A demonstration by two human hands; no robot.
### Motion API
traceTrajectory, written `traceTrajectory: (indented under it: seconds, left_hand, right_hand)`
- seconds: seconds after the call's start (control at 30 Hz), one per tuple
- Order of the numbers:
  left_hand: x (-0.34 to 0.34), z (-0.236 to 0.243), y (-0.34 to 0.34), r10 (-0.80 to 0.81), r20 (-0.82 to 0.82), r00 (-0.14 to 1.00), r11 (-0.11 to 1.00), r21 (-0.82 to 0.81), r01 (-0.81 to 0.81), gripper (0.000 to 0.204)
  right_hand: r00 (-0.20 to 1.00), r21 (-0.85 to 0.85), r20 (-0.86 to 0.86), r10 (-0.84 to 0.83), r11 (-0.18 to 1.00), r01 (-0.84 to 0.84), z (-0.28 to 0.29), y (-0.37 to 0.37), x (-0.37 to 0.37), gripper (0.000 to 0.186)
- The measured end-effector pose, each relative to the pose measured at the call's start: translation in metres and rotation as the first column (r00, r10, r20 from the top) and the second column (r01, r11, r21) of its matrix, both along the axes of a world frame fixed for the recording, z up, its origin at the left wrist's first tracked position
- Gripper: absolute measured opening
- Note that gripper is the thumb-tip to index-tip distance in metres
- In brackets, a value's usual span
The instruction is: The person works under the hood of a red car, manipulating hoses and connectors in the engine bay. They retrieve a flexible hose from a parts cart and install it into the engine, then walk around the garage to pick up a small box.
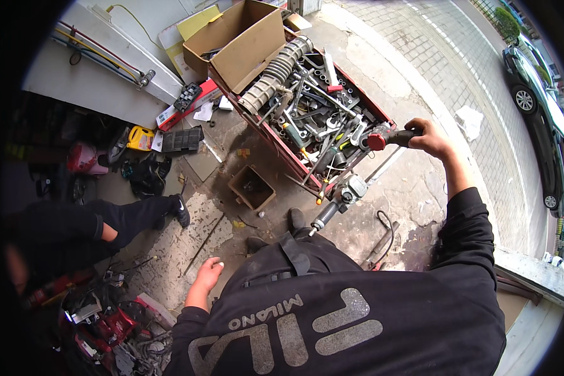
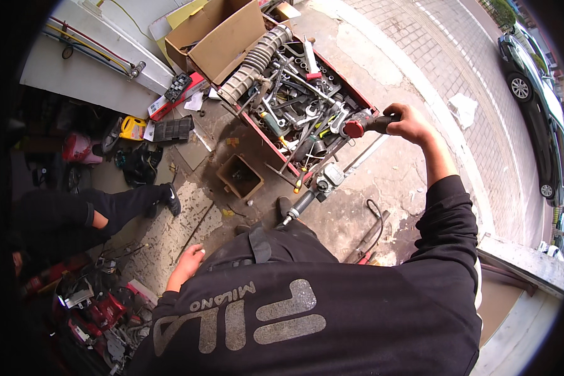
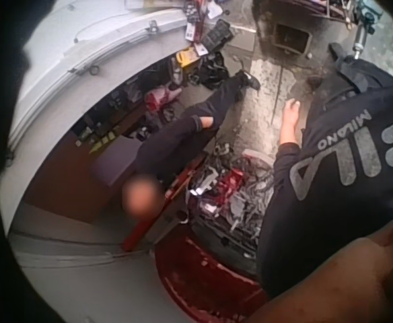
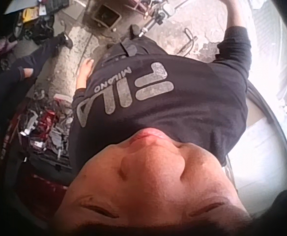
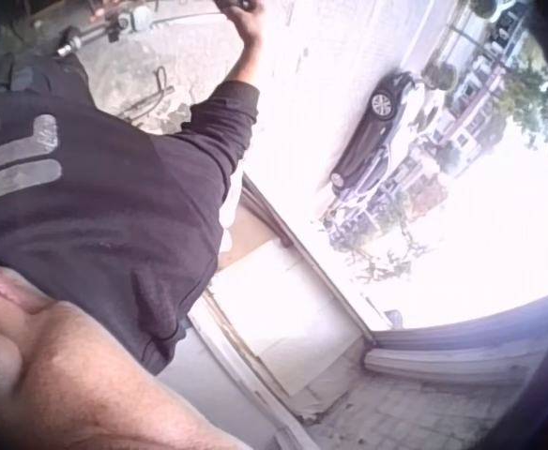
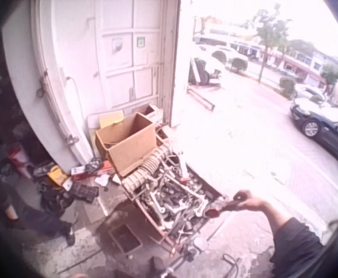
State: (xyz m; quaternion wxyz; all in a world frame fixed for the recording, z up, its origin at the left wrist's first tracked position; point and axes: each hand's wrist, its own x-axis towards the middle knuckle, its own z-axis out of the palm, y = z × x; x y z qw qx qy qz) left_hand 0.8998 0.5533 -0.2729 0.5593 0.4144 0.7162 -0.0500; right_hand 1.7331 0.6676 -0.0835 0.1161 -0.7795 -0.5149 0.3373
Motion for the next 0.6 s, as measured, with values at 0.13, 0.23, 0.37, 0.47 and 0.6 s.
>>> traceTrajectory:
  seconds: [0.13, 0.23, 0.37, 0.47, 0.6]
  left_hand:
    - [-0.004, 0.001, -0.009, -0.031, 0.026, 0.999, 0.997, -0.063, 0.033, 0.057]
    - [-0.012, 0.000, -0.023, -0.062, -0.020, 0.998, 0.989, -0.132, 0.059, 0.059]
    - [-0.026, -0.004, -0.042, -0.087, -0.048, 0.995, 0.974, -0.212, 0.075, 0.063]
    - [-0.025, -0.002, -0.047, -0.109, 0.019, 0.994, 0.945, -0.308, 0.109, 0.065]
    - [-0.001, 0.013, -0.039, -0.127, 0.032, 0.991, 0.923, -0.363, 0.130, 0.068]
  right_hand:
    - [0.971, 0.026, 0.187, 0.150, 0.987, -0.157, 0.016, -0.007, -0.012, 0.046]
    - [0.945, 0.082, 0.266, 0.190, 0.972, -0.219, 0.016, -0.003, -0.020, 0.044]
    - [0.941, 0.170, 0.312, 0.134, 0.966, -0.194, -0.007, 0.009, -0.027, 0.045]
    - [0.906, 0.235, 0.400, 0.140, 0.939, -0.249, -0.041, 0.018, -0.038, 0.046]
    - [0.862, 0.275, 0.496, 0.106, 0.922, -0.271, -0.088, 0.005, -0.059, 0.051]
